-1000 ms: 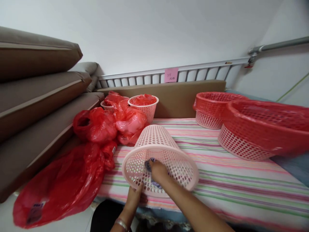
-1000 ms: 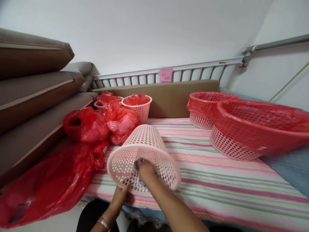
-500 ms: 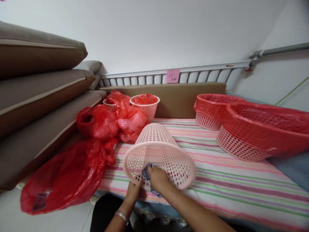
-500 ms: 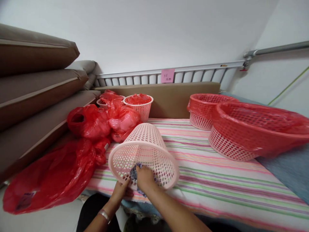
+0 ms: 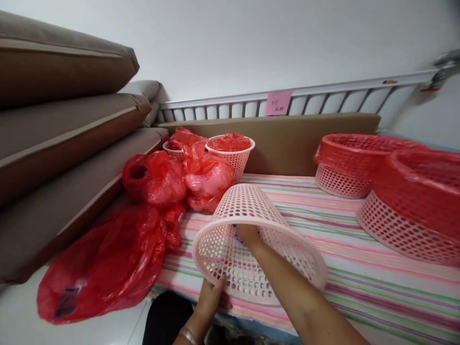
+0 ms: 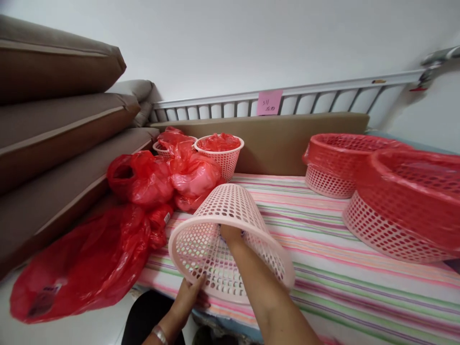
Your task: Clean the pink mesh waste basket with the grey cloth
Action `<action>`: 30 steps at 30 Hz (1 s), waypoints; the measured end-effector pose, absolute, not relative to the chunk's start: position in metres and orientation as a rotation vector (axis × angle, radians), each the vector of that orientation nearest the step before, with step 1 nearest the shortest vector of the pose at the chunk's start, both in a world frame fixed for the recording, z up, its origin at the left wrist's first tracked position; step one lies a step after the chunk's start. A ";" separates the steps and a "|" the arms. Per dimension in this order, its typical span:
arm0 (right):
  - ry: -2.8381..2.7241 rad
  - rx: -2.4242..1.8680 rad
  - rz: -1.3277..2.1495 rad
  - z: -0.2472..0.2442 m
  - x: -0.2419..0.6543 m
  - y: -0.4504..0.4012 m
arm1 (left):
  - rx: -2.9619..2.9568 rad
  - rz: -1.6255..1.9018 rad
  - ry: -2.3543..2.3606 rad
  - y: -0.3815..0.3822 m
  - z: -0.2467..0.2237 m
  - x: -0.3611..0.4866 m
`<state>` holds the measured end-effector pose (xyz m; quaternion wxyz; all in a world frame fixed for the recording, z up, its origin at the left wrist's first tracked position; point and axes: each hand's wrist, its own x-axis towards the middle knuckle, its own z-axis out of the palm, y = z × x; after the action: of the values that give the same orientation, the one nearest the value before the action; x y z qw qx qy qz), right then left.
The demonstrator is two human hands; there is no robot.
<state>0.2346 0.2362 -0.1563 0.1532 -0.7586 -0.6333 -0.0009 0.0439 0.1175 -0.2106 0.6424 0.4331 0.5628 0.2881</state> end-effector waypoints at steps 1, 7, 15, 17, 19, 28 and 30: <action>-1.833 -2.187 -0.016 -0.157 0.236 0.239 | 0.981 0.654 1.285 0.118 -0.212 0.044; -1.921 -2.284 0.049 -0.146 0.225 0.218 | 0.986 0.649 1.284 0.118 -0.213 0.043; -2.085 -2.387 0.003 -0.148 0.158 0.105 | 1.085 0.755 1.214 0.119 -0.205 0.043; -2.131 -2.381 0.021 -0.148 0.151 0.086 | 1.102 0.779 1.213 0.119 -0.203 0.043; -2.127 -2.379 0.065 -0.145 0.149 0.077 | 1.109 0.793 1.213 0.121 -0.199 0.042; -2.175 -2.384 0.187 -0.131 0.153 0.084 | 1.148 0.886 1.217 0.158 -0.193 -0.003; -2.160 -2.383 0.228 -0.129 0.153 0.092 | 1.193 0.933 1.190 0.161 -0.194 -0.007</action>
<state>0.1527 0.0919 -0.1292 -0.0415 -0.7384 -0.6694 0.0706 -0.0069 0.1614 -0.1936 0.5709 0.5086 0.5073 0.3976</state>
